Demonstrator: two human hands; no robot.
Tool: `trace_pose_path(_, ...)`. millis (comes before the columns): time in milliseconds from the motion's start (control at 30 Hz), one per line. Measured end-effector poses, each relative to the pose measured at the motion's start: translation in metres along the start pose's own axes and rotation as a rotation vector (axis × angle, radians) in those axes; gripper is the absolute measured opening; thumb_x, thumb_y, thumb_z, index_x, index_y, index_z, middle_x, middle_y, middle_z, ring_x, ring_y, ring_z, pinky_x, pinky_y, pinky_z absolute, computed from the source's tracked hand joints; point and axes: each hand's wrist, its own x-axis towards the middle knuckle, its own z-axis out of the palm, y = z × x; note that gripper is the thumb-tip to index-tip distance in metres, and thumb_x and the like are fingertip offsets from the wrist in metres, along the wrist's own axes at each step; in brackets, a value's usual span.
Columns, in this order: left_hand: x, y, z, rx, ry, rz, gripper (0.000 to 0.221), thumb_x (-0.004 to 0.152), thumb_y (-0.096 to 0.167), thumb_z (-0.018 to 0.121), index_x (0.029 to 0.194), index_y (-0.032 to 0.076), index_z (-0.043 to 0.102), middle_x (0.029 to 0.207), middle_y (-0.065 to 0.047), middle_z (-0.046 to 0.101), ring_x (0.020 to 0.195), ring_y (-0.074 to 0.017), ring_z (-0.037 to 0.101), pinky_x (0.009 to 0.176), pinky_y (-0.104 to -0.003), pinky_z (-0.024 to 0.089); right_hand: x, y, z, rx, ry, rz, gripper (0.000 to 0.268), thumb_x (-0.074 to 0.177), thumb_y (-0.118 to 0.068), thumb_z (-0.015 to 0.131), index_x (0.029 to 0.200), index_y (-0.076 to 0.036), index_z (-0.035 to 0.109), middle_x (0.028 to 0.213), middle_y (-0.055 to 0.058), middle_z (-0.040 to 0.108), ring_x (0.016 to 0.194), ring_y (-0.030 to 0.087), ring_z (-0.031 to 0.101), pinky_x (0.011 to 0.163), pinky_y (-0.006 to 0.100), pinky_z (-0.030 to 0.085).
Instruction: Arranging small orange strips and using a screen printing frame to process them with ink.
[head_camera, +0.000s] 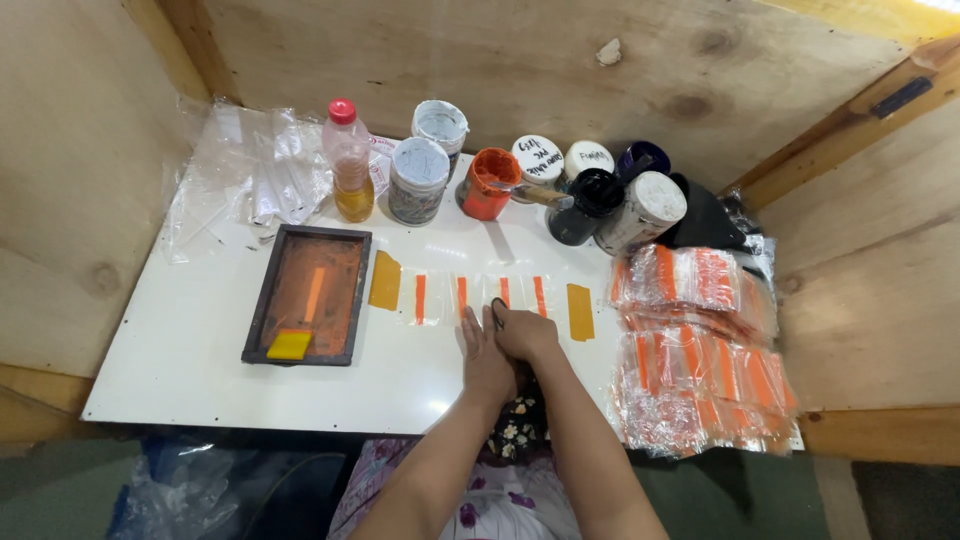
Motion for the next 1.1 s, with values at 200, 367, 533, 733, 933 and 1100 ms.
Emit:
trace_pose_path(200,0.005,0.002,0.016,0.191,0.075,-0.034,0.072,0.103,0.045,0.035,0.161,0.007,0.020,0.171,-0.020,-0.002,0.150,-0.0574,-0.015,0.118,-0.058,-0.020,0.000,-0.014,-0.009,0.097,0.029,0.018,0.066,0.095,-0.021,0.036,0.161,-0.024,0.031,0.139,0.018,0.063,0.128,0.037,0.060,0.102,0.052,0.049)
trace_pose_path(367,0.014,-0.001,0.028,0.153,0.119,-0.012,0.067,0.103,0.040,0.034,0.161,0.008,0.022,0.170,-0.020,0.004,0.151,-0.0574,-0.011,0.117,-0.061,-0.018,0.005,-0.014,-0.015,0.136,-0.005,0.026,0.065,0.098,-0.030,0.034,0.162,-0.026,0.025,0.147,0.016,0.058,0.136,0.035,0.054,0.109,0.052,0.045)
trace_pose_path(533,0.013,-0.002,0.024,0.076,0.121,-0.008,0.059,0.106,0.030,0.030,0.158,0.002,0.028,0.169,-0.022,0.008,0.151,-0.0580,-0.007,0.118,-0.059,-0.013,0.020,-0.004,-0.020,0.170,0.001,0.002,0.066,0.098,-0.026,0.042,0.162,-0.021,0.028,0.149,0.017,0.055,0.139,0.035,0.052,0.111,0.052,0.044)
trace_pose_path(733,0.045,-0.013,0.075,0.161,0.171,0.005,0.054,0.106,0.033,0.034,0.158,0.016,0.035,0.168,-0.024,0.012,0.149,-0.0613,-0.007,0.114,-0.065,-0.016,0.047,0.006,-0.020,0.204,0.047,-0.056,0.069,0.093,-0.021,0.042,0.161,-0.018,0.032,0.146,0.019,0.057,0.136,0.037,0.054,0.110,0.050,0.045)
trace_pose_path(933,0.020,-0.008,0.032,-0.077,0.237,0.048,0.050,0.106,0.026,0.031,0.155,0.020,0.040,0.168,-0.028,0.008,0.150,-0.0601,-0.008,0.119,-0.063,-0.010,0.038,0.038,-0.022,0.428,0.117,-0.085,0.072,0.092,-0.019,0.045,0.162,-0.013,0.028,0.148,0.026,0.054,0.139,0.043,0.049,0.114,0.052,0.042)
trace_pose_path(1100,0.003,-0.003,0.002,-0.157,0.066,0.031,0.086,0.090,0.069,0.047,0.162,0.028,0.023,0.166,-0.032,0.010,0.150,-0.0588,-0.006,0.120,-0.061,-0.012,-0.005,0.088,-0.001,0.621,0.218,0.024,0.072,0.091,-0.014,0.050,0.161,-0.014,0.037,0.145,0.028,0.056,0.137,0.044,0.050,0.112,0.050,0.043)
